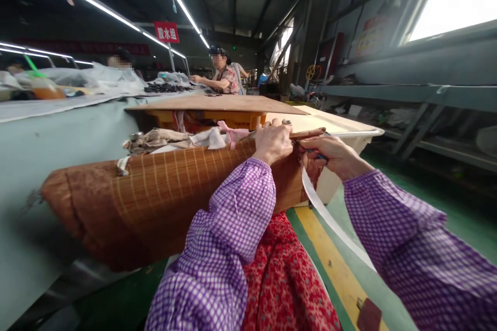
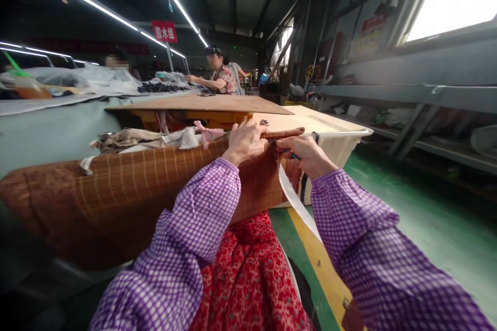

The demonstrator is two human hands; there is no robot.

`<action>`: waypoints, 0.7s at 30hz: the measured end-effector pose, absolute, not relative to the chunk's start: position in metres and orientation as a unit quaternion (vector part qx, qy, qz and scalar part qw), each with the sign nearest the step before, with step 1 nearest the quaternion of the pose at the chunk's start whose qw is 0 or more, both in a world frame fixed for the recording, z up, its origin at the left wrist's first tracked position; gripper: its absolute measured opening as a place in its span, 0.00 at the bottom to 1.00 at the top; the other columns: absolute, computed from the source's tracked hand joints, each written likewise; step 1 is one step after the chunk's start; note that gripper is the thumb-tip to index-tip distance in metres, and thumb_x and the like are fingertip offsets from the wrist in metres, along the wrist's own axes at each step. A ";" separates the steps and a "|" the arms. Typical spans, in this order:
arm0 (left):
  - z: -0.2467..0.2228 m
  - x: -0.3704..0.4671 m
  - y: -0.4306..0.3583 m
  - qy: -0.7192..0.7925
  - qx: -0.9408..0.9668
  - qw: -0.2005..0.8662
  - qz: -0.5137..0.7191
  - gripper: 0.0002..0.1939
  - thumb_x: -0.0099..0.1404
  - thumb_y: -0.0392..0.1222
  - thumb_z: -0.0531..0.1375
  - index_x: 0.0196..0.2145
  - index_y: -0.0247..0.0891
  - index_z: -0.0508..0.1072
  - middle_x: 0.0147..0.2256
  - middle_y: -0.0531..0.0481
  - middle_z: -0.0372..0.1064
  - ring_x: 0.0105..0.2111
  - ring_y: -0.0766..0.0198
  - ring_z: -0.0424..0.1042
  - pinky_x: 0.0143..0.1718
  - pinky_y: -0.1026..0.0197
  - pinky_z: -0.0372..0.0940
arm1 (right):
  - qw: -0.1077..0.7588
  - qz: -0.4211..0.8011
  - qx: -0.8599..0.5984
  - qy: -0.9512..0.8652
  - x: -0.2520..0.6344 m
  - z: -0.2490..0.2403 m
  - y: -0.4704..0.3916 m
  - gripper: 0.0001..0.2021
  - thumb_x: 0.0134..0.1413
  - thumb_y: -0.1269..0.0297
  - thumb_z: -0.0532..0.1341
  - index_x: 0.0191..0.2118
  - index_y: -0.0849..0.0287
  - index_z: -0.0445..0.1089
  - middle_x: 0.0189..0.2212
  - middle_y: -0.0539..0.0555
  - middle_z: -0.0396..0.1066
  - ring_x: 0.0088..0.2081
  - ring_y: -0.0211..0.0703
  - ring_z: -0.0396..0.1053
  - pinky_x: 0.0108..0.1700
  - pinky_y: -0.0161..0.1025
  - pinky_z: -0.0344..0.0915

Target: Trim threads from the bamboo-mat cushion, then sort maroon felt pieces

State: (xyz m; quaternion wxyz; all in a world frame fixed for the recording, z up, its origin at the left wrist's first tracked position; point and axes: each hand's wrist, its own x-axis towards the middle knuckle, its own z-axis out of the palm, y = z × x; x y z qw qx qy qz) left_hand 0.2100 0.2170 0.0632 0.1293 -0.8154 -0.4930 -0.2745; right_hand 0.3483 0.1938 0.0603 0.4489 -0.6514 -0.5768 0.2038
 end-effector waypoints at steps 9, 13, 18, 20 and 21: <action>0.065 0.209 0.215 -0.487 -0.822 0.122 -0.270 0.13 0.62 0.43 0.53 0.42 0.43 0.73 0.47 0.45 0.66 0.48 0.53 0.64 0.51 0.48 0.57 | 0.242 -0.267 -0.630 -0.688 0.314 0.048 0.173 0.16 0.57 0.74 0.47 0.40 0.66 0.72 0.42 0.68 0.70 0.38 0.54 0.67 0.36 0.45 0.60; 0.063 0.210 0.216 -0.494 -0.817 0.133 -0.265 0.13 0.61 0.42 0.54 0.43 0.44 0.73 0.49 0.46 0.65 0.49 0.53 0.64 0.52 0.48 0.56 | 0.377 -0.019 -0.670 -0.639 0.332 0.053 0.189 0.07 0.49 0.70 0.58 0.33 0.63 0.73 0.30 0.60 0.71 0.29 0.43 0.65 0.28 0.37 0.59; 0.062 0.212 0.215 -0.492 -0.817 0.141 -0.265 0.14 0.60 0.41 0.54 0.43 0.44 0.73 0.49 0.45 0.65 0.49 0.52 0.64 0.51 0.47 0.57 | 0.421 0.120 -0.653 -0.618 0.348 0.058 0.197 0.05 0.45 0.69 0.61 0.29 0.65 0.72 0.23 0.55 0.68 0.21 0.35 0.59 0.22 0.33 0.54; 0.062 0.211 0.215 -0.494 -0.817 0.137 -0.266 0.13 0.61 0.41 0.54 0.43 0.45 0.72 0.49 0.46 0.65 0.49 0.53 0.64 0.51 0.48 0.57 | 0.368 -0.024 -0.665 -0.649 0.339 0.055 0.190 0.05 0.48 0.69 0.59 0.30 0.64 0.72 0.27 0.58 0.69 0.26 0.40 0.64 0.27 0.36 0.58; 0.063 0.211 0.214 -0.495 -0.816 0.134 -0.267 0.13 0.61 0.41 0.53 0.43 0.45 0.72 0.49 0.46 0.65 0.49 0.53 0.64 0.52 0.49 0.57 | 0.329 -0.106 -0.660 -0.666 0.333 0.053 0.186 0.07 0.51 0.70 0.56 0.32 0.64 0.72 0.31 0.60 0.70 0.30 0.44 0.66 0.30 0.39 0.59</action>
